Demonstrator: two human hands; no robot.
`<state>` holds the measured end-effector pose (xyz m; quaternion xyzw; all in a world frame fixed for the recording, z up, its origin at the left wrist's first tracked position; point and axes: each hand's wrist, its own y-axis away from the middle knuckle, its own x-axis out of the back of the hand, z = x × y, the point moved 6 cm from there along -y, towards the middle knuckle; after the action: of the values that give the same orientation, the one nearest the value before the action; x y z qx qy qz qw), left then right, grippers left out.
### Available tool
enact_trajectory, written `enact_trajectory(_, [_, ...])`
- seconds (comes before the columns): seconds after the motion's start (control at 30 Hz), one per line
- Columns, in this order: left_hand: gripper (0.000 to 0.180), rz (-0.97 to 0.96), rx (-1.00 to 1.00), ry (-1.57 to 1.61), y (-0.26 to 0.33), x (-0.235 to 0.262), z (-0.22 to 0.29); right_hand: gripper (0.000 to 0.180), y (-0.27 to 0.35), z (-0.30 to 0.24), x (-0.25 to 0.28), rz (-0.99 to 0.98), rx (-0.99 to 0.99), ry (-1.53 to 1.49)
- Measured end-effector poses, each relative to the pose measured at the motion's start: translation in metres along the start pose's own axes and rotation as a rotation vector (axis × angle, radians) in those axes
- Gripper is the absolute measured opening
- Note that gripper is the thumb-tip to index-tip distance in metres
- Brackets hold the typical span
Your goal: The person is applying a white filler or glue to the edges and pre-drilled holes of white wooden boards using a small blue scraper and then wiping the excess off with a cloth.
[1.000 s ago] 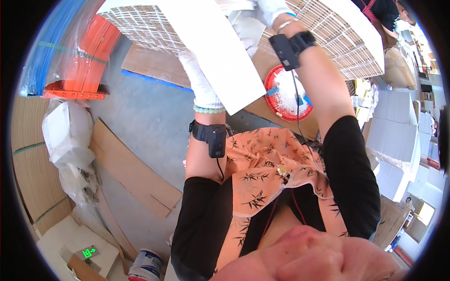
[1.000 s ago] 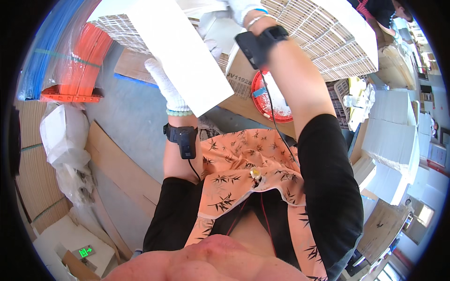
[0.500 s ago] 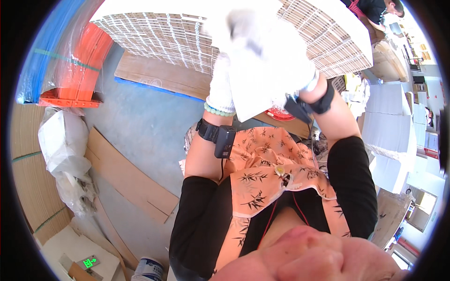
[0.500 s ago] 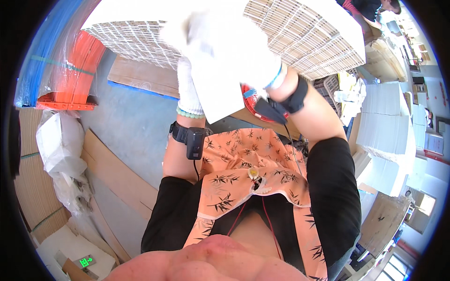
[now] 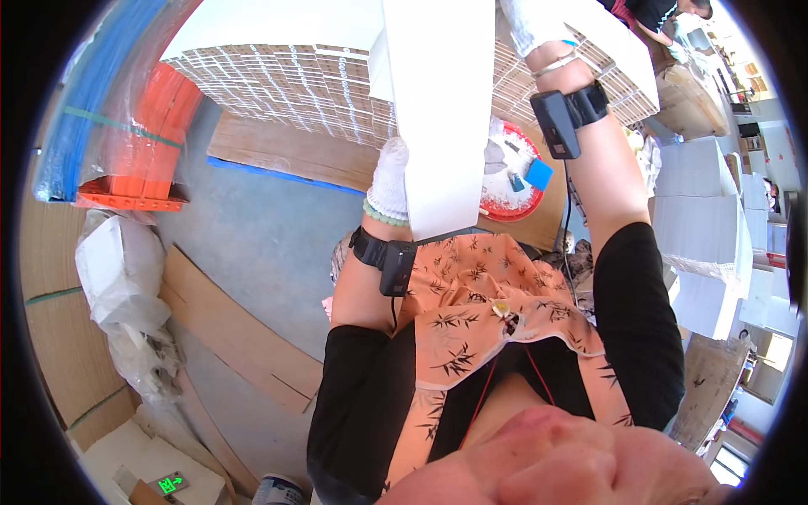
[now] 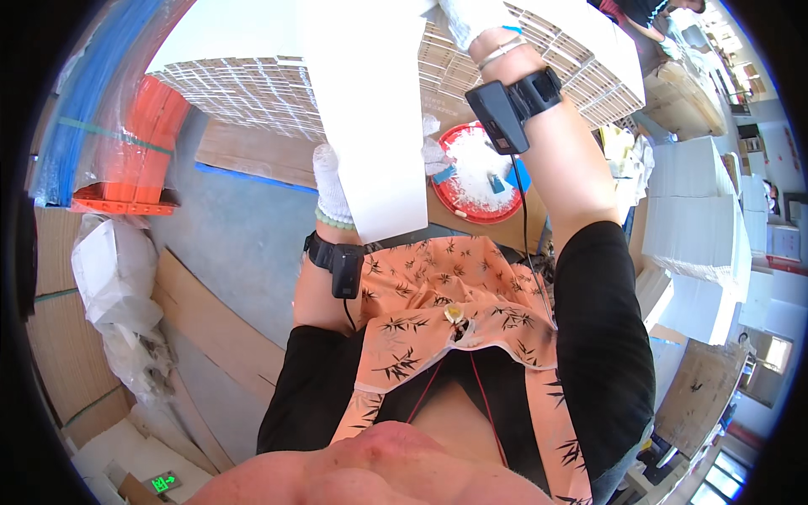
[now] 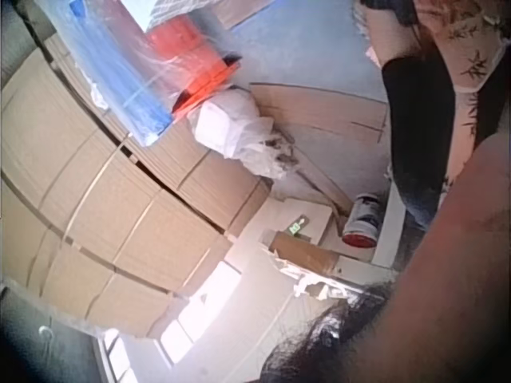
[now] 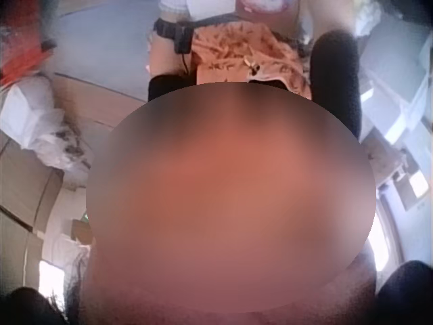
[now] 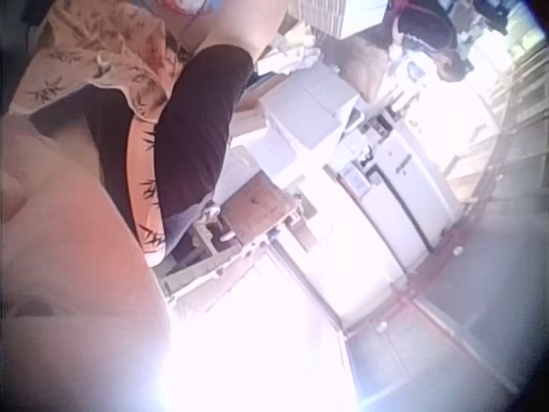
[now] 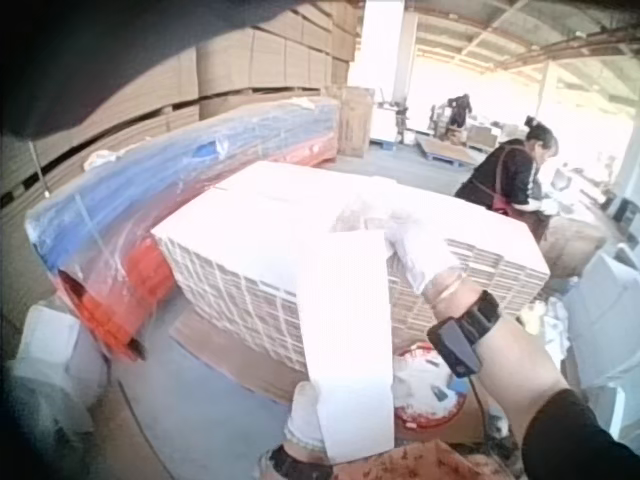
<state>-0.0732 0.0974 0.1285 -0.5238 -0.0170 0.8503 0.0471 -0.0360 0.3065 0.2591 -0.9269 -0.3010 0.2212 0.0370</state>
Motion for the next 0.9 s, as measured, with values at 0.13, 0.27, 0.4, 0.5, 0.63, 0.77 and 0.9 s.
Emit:
enact_trajectory(0.13, [0.099,0.066,-0.021,-0.053,0.003,0.006,0.003,0.018,-0.024,0.012,-0.029,-0.057,0.124,0.147])
enact_trajectory(0.27, [0.102,-0.247,-0.003,0.01,-0.017,-0.034,0.016,0.031,-0.074,0.043,0.041,-0.033,0.091,0.728])
enact_trajectory(0.4, [0.101,-0.136,-0.188,0.491,-0.017,0.014,0.034,0.046,0.002,0.033,-0.017,0.155,0.113,1.18])
enact_trajectory(0.5, [0.096,-0.175,-0.21,0.535,-0.025,0.019,0.043,0.041,0.057,0.015,-0.04,-0.034,0.37,1.251])
enact_trajectory(0.63, [0.096,0.16,-0.337,0.154,-0.024,0.002,0.055,0.039,0.147,0.043,-0.083,-0.625,0.89,1.587])
enact_trajectory(0.77, [0.1,0.05,-0.221,0.32,-0.026,0.034,0.042,0.034,0.223,0.056,-0.075,-0.776,0.643,1.552])
enact_trajectory(0.9, [0.1,-0.083,-0.254,0.527,-0.021,0.018,0.045,0.035,0.266,0.075,-0.028,-0.991,0.423,1.373])
